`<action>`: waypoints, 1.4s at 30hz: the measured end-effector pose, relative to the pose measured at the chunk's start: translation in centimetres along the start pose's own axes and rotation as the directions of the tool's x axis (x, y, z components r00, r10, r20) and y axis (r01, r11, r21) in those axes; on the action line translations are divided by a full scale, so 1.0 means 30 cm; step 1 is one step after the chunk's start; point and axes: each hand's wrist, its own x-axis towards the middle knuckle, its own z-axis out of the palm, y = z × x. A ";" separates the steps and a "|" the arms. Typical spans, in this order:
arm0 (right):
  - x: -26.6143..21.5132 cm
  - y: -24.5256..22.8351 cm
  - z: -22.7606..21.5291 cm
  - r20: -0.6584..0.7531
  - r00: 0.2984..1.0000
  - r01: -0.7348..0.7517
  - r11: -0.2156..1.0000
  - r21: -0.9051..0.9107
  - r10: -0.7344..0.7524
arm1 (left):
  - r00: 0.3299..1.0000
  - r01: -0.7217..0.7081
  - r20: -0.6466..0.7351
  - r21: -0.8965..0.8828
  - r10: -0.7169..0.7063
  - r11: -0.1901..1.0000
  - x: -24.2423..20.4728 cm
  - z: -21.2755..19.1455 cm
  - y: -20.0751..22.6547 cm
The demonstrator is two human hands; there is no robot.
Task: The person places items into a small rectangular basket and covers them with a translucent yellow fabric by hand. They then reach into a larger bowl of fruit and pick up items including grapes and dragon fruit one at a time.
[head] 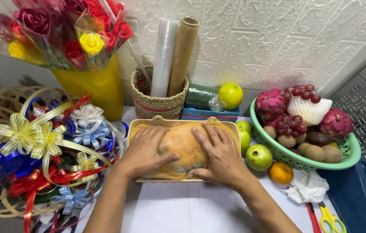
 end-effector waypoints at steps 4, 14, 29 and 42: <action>0.001 -0.006 -0.022 0.052 0.997 -0.059 0.997 0.046 0.056 | 0.996 -0.017 0.087 0.028 0.014 0.999 -0.017 -0.016 0.013; 0.013 0.025 -0.071 0.176 0.982 -0.098 0.983 0.154 0.070 | 0.987 -0.027 0.157 -0.021 0.030 0.999 -0.026 -0.034 0.013; 0.034 0.044 -0.011 0.077 0.997 -0.012 0.983 0.183 -0.002 | 0.994 0.015 0.102 0.113 -0.027 0.994 -0.024 -0.026 0.002; 0.008 0.085 0.041 -0.082 0.987 0.143 0.984 0.104 -0.135 | 0.995 -0.062 0.086 0.160 0.048 0.985 -0.010 0.052 -0.046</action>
